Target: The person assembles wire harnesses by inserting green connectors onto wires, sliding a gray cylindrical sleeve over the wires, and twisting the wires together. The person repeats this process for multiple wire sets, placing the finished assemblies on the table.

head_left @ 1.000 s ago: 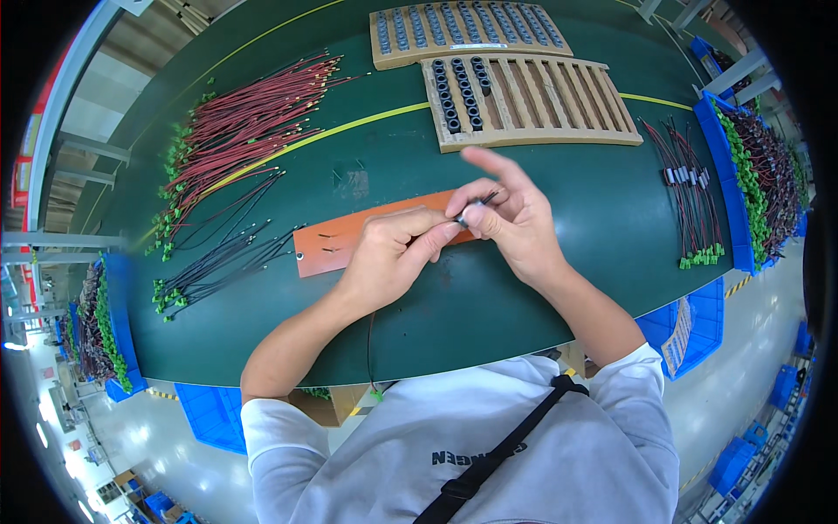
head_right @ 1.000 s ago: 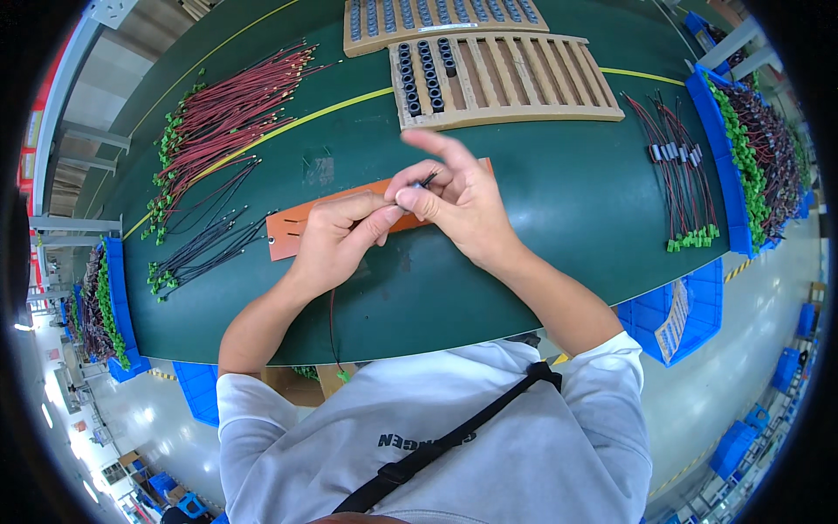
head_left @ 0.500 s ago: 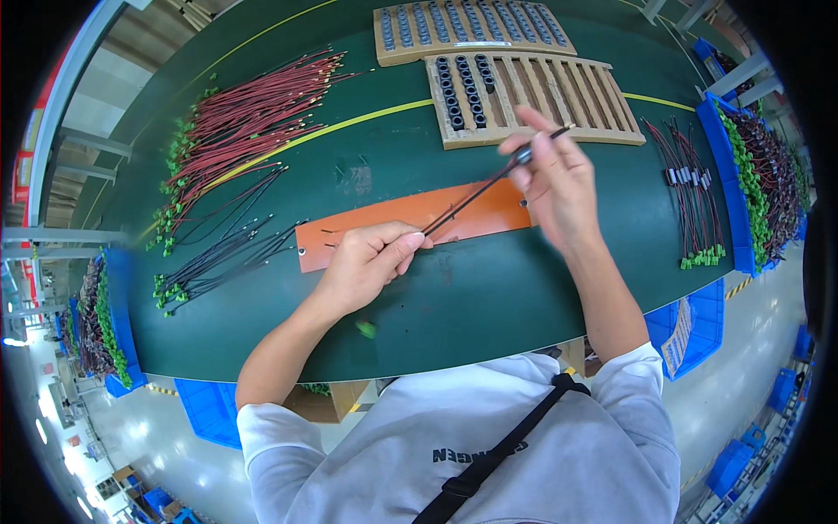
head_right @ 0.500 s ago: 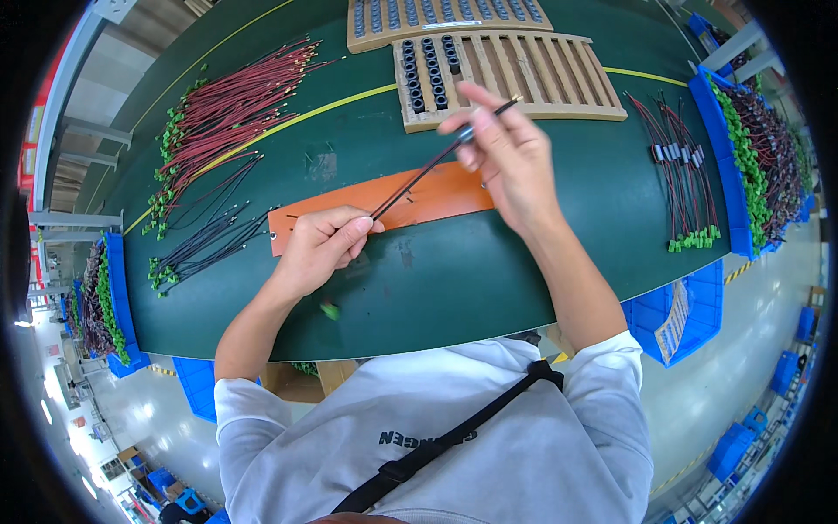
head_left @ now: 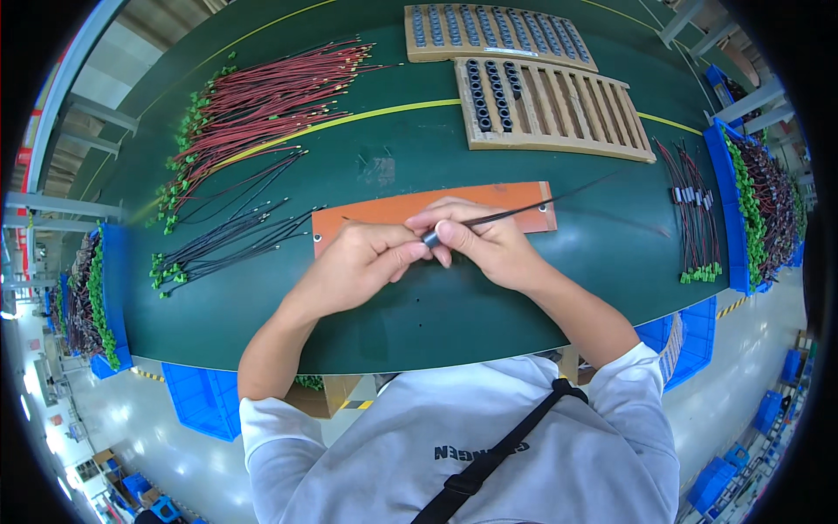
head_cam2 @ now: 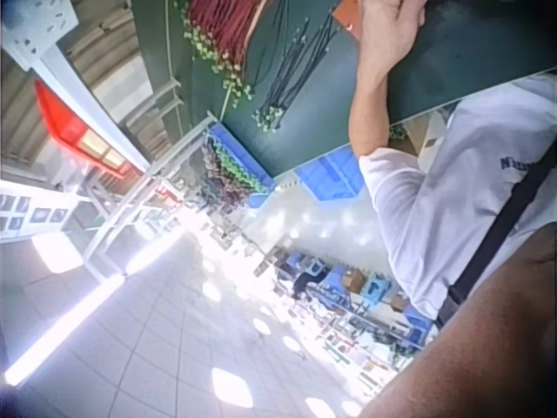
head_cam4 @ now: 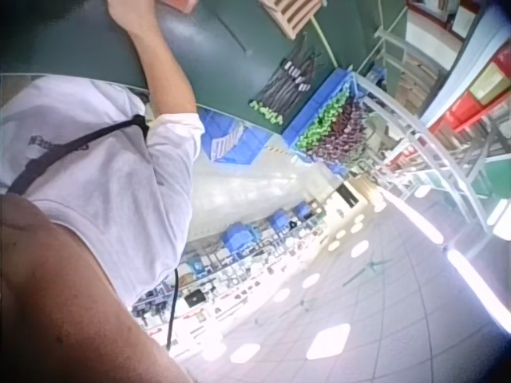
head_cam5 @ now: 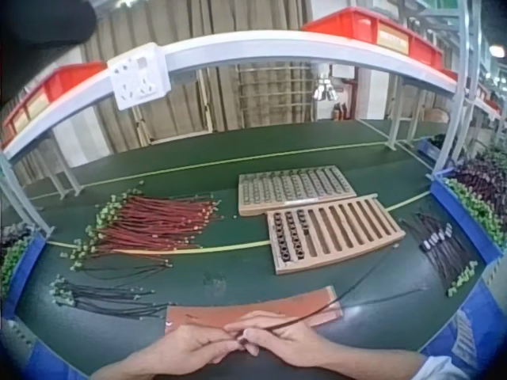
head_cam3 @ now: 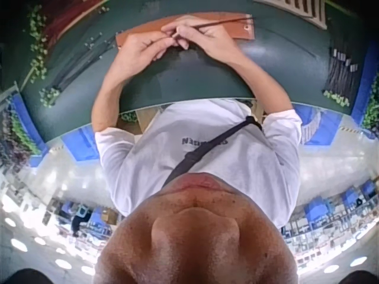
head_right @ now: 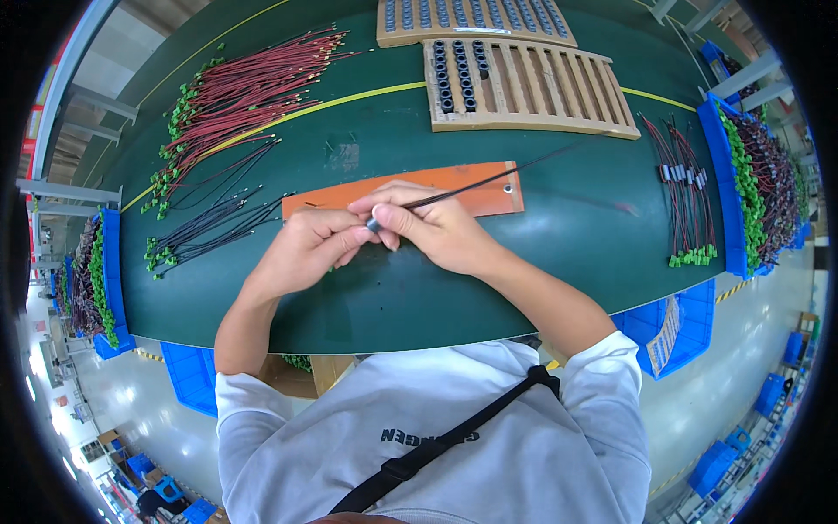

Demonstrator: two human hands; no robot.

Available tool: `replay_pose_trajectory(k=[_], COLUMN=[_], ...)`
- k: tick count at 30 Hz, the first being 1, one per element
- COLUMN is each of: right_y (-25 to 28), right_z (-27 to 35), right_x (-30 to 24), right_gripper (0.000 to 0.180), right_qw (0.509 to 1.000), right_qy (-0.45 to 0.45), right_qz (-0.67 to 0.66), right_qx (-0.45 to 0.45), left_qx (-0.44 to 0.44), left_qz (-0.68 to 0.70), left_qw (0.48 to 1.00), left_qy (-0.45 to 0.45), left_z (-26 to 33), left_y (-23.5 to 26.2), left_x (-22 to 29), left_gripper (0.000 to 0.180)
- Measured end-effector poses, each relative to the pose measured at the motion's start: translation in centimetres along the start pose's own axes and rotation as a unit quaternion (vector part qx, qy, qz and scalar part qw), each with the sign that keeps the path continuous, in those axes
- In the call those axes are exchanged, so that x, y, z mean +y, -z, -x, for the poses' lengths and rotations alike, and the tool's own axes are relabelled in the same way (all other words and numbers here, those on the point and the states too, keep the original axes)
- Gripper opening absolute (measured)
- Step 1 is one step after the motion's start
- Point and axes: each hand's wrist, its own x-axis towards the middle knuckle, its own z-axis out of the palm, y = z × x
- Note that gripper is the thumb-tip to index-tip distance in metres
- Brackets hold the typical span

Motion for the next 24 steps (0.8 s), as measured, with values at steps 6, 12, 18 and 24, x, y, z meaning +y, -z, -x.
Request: replay_pose_trajectory(k=[6, 12, 18, 24], right_y=[-0.4, -2.0, -2.0, -2.2], right_z=[-2.6, -3.6, -2.9, -2.7], right_x=[1.1, 2.7, 4.2, 4.1], right_gripper=[0.037, 0.040, 0.039, 0.039], right_qw=[0.992, 0.985, 0.990, 0.985], right_qy=[0.008, 0.001, 0.019, -0.016], right_qz=[-0.060, -0.125, -0.070, -0.122], right_qx=[0.110, 0.117, 0.120, 0.117], left_qx=[0.099, 0.161, 0.187, 0.214], left_qz=[0.045, 0.272, 0.249, 0.242], left_qw=[0.994, 0.945, 0.949, 0.946], left_qy=[0.007, -0.079, -0.055, -0.037], left_z=[2.6, 2.9, 2.5, 2.7], left_y=[4.7, 5.6, 5.0, 5.1], left_x=[-2.6, -7.5, -8.6, -8.5], left_gripper=[0.033, 0.028, 0.023, 0.021])
